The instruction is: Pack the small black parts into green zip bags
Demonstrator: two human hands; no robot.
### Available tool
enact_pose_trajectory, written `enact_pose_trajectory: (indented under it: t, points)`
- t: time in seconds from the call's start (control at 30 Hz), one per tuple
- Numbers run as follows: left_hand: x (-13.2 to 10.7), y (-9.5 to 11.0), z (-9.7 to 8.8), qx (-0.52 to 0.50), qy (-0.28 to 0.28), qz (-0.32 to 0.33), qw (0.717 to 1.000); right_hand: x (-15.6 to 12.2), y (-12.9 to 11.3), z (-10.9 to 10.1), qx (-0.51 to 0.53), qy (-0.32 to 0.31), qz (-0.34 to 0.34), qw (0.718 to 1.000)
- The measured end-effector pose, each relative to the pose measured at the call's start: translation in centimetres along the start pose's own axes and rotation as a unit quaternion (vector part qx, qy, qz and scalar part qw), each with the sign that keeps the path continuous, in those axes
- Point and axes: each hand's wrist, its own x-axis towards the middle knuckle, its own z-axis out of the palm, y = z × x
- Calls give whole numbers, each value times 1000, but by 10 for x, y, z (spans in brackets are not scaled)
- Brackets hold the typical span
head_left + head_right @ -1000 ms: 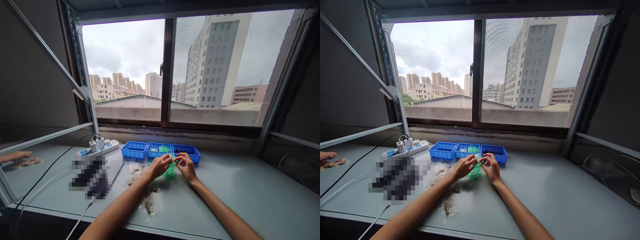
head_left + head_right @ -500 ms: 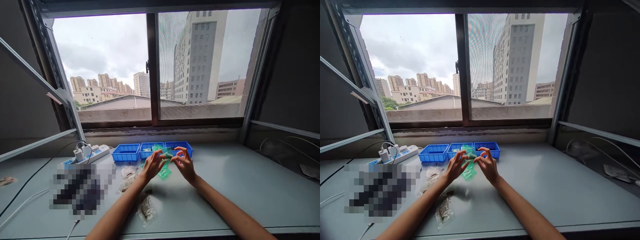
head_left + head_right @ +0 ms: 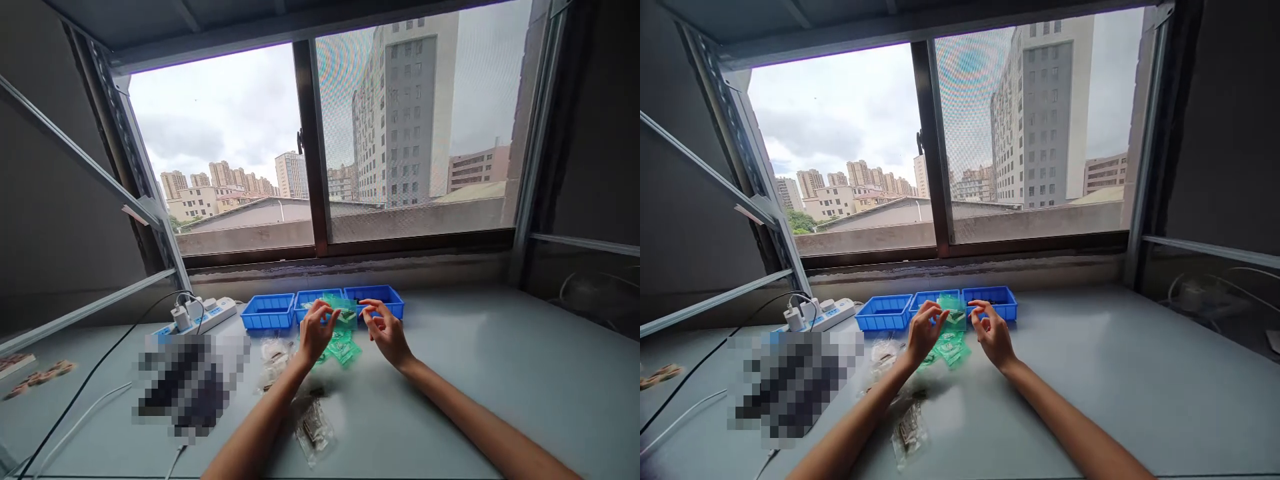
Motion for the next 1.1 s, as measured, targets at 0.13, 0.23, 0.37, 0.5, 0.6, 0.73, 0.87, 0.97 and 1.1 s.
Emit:
enact_pose_trajectory:
  t: [0.13,0.23,0.37,0.5,0.6,0.73,0.87,0.97,1.1]
  points:
    - [14,-17,-16,21,105,-183,977,-3,-1,-2,-71,-53,-29,996]
    - [20,-36,-33,58,137,-268,952,-5,-4,-4,-122,-134,-60,982]
    - [22,-56,-45,81,132,-286,946,-8,-5,-3,-151,-215,-55,963]
    - [22,-61,-36,85,96,-250,960,-8,-3,-3,-168,-250,-40,953]
    - [22,-60,-24,93,64,-216,970,-8,-1,-3,-170,-265,-30,949]
    - [18,-62,-10,155,22,-164,974,-8,-1,-3,-178,-281,-29,943]
    - [15,-62,-8,209,-16,-126,970,-8,-3,-3,-192,-290,-30,937]
    - [14,-59,-11,239,-24,-95,966,-9,-3,-3,-194,-297,-34,934]
    - [14,-53,-12,270,-93,-24,958,-9,-1,-3,-187,-300,-40,935]
